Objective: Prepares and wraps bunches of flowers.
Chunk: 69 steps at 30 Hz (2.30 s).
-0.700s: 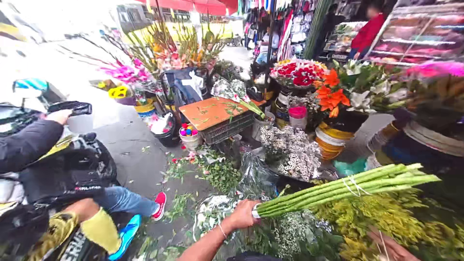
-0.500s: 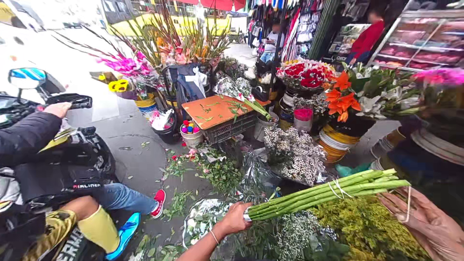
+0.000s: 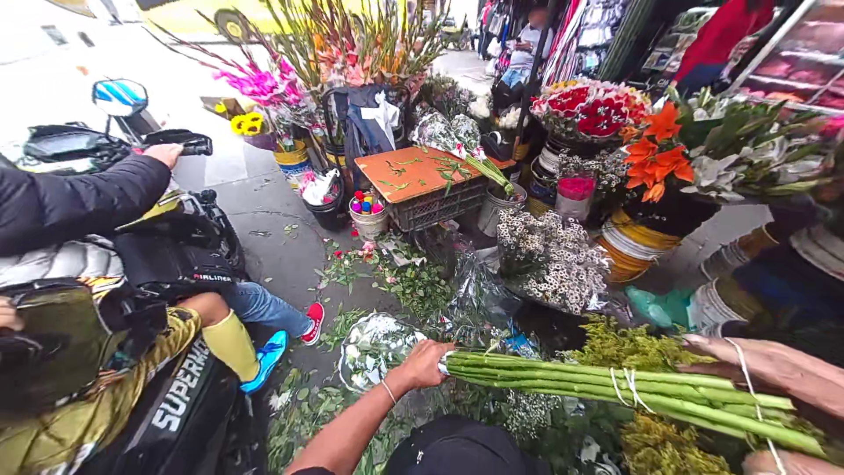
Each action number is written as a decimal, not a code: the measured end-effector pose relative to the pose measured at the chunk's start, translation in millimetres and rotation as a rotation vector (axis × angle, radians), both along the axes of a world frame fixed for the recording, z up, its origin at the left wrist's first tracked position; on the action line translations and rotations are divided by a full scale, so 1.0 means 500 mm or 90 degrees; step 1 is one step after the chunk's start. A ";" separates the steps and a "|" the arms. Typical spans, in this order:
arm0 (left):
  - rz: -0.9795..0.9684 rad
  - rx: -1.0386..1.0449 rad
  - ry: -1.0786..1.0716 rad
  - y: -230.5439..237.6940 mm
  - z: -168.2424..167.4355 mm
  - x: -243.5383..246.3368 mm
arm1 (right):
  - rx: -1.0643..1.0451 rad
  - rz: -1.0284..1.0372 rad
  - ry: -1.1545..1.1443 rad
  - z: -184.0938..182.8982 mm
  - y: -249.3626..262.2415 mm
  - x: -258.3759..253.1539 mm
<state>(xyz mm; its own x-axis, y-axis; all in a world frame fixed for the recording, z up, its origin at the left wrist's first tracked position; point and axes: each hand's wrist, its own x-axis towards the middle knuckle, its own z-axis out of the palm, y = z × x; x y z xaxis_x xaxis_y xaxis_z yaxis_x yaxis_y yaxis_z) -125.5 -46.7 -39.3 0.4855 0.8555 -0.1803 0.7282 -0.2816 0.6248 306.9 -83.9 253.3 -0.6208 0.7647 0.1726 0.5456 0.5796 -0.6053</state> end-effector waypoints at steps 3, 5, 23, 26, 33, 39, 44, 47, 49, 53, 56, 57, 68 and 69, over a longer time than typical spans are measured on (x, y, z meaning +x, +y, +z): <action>-0.015 0.024 -0.030 -0.015 -0.016 0.017 | -0.021 0.009 -0.003 0.009 -0.046 0.009; -0.014 0.034 -0.050 -0.024 -0.018 0.026 | -0.034 -0.005 0.036 0.005 -0.059 0.016; 0.011 0.079 0.071 -0.070 -0.012 0.118 | 0.063 -0.092 -0.355 -0.022 -0.104 0.079; 0.030 0.164 0.094 -0.065 0.010 0.127 | -0.052 -0.074 -0.444 -0.039 -0.077 0.105; -0.009 0.174 0.247 -0.046 0.060 0.218 | 0.013 0.178 -0.456 -0.135 -0.050 0.068; 0.153 -0.052 0.038 0.039 0.042 0.178 | 0.228 0.046 -0.157 -0.234 -0.162 0.082; -0.085 -0.006 -0.167 -0.030 0.052 0.221 | -0.046 -0.399 0.039 -0.232 -0.069 0.238; -0.201 0.084 -0.143 -0.036 0.055 0.286 | -0.043 -0.543 0.819 -0.231 -0.048 0.152; -0.166 0.076 -0.200 -0.014 0.082 0.303 | -0.039 -0.351 1.192 -0.204 -0.111 0.114; -0.242 -0.099 -0.243 0.010 0.107 0.298 | 0.068 -0.107 1.087 -0.186 -0.241 0.101; -0.315 -0.224 -0.158 0.006 0.103 0.291 | 0.299 -0.184 0.708 -0.141 -0.296 0.170; -0.328 -0.256 -0.127 0.004 0.103 0.290 | 0.319 -0.211 0.629 -0.124 -0.313 0.186; -0.374 -0.154 0.204 0.004 0.088 0.354 | 0.056 -0.057 -0.486 -0.085 -0.294 0.160; -0.350 -0.123 0.239 0.001 0.092 0.387 | 0.040 -0.033 -0.556 -0.130 -0.256 0.134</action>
<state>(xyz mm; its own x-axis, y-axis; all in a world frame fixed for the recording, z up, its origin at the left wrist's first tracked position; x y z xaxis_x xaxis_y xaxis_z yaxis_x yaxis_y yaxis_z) 68.2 -46.3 6.7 0.7143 0.4390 -0.5450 0.6884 -0.5807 0.4346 374.1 -212.0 188.2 -0.5155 0.8003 -0.3064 0.8253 0.5598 0.0737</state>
